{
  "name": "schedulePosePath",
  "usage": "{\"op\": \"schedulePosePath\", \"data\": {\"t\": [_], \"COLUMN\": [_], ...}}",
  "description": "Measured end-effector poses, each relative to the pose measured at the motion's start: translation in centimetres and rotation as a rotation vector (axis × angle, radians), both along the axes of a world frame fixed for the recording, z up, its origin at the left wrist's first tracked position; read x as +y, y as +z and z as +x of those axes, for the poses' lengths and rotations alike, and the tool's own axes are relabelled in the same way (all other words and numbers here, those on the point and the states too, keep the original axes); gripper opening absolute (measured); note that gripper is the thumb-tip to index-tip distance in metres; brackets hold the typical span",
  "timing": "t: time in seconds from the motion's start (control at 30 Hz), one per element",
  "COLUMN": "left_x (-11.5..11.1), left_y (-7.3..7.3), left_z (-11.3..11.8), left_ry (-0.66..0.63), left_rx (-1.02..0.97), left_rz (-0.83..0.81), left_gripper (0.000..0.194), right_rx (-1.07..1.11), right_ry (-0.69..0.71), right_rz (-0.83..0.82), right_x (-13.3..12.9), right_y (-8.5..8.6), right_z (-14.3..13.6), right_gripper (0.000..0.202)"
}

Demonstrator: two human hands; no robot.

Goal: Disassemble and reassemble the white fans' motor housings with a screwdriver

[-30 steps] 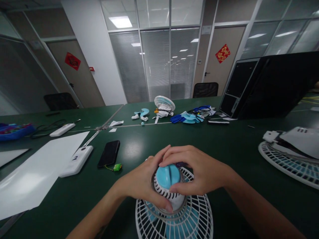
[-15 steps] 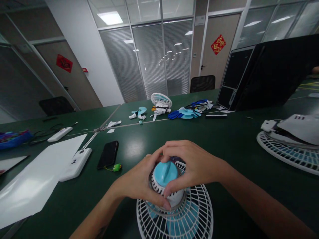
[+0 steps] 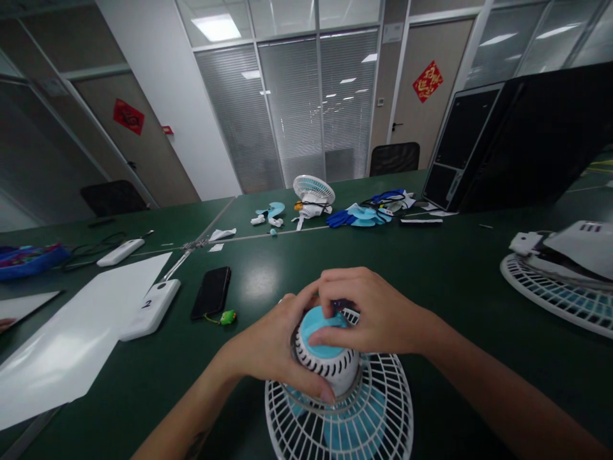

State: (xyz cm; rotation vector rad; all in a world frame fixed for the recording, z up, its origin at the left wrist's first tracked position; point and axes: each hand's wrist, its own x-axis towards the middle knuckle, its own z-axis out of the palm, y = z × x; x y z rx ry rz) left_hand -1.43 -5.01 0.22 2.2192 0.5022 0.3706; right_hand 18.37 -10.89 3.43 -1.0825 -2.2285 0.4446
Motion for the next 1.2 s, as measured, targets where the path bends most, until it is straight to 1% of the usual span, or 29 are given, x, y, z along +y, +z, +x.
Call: {"op": "schedulePosePath", "data": {"t": [0.1, 0.2, 0.3, 0.37, 0.43, 0.5, 0.57, 0.67, 0.73, 0.8, 0.87, 0.93, 1.03, 1.13, 1.2], "left_x": [0.0, 0.0, -0.1, -0.2, -0.2, -0.2, -0.1, -0.1, -0.1, -0.2, -0.2, -0.2, -0.2, -0.1, -0.1], "left_y": [-0.1, -0.1, -0.1, -0.1, -0.1, -0.2, -0.3, -0.5, -0.6, -0.6, -0.6, -0.4, -0.1, 0.0, 0.1], "left_z": [0.0, -0.1, -0.2, -0.2, -0.2, -0.2, -0.2, -0.3, -0.4, -0.5, -0.5, -0.3, -0.2, -0.1, -0.1], "left_ry": [-0.009, -0.016, -0.032, -0.027, -0.006, 0.016, 0.028, 0.036, 0.044, 0.046, 0.045, 0.031, -0.009, -0.034, -0.038], "left_rx": [-0.017, -0.016, -0.019, -0.01, 0.015, 0.03, 0.031, 0.039, 0.048, 0.056, 0.066, 0.069, 0.028, -0.02, -0.042], "left_rz": [-0.003, 0.002, 0.014, 0.014, 0.006, -0.001, -0.004, -0.009, -0.01, -0.011, -0.012, -0.012, 0.013, 0.041, 0.052], "left_gripper": [0.101, 0.096, 0.091, 0.091, 0.092, 0.096, 0.105, 0.115, 0.119, 0.122, 0.125, 0.128, 0.124, 0.116, 0.114], "right_rx": [-0.02, -0.012, 0.027, 0.03, 0.047, 0.083, 0.095, 0.06, 0.037, 0.013, -0.018, -0.028, 0.032, 0.102, 0.125], "right_ry": [-0.056, -0.106, -0.085, -0.063, -0.02, 0.036, 0.056, -0.017, -0.085, -0.102, -0.032, 0.097, 0.25, 0.306, 0.305], "right_rz": [0.003, -0.064, -0.119, -0.098, -0.056, -0.02, -0.002, 0.001, 0.002, -0.02, -0.063, -0.089, -0.107, -0.18, -0.214], "right_x": [0.0, -0.1, -0.4, -0.4, -0.4, -0.3, -0.3, -0.6, -1.1, -1.5, -1.6, -1.4, -0.4, 0.7, 1.2], "right_y": [-0.3, 0.0, 0.4, 0.5, 0.3, -0.1, -0.5, -0.6, -0.3, 0.3, 0.9, 1.3, 1.3, 0.7, 0.2], "right_z": [-0.6, -0.5, 0.0, 0.2, 0.1, -0.3, -0.8, -1.5, -1.6, -1.4, -0.7, 0.1, 1.2, 1.5, 1.4], "right_gripper": [0.03, 0.033, 0.033, 0.024, 0.019, 0.019, 0.017, 0.013, 0.011, 0.009, 0.012, 0.017, 0.026, 0.033, 0.036]}}
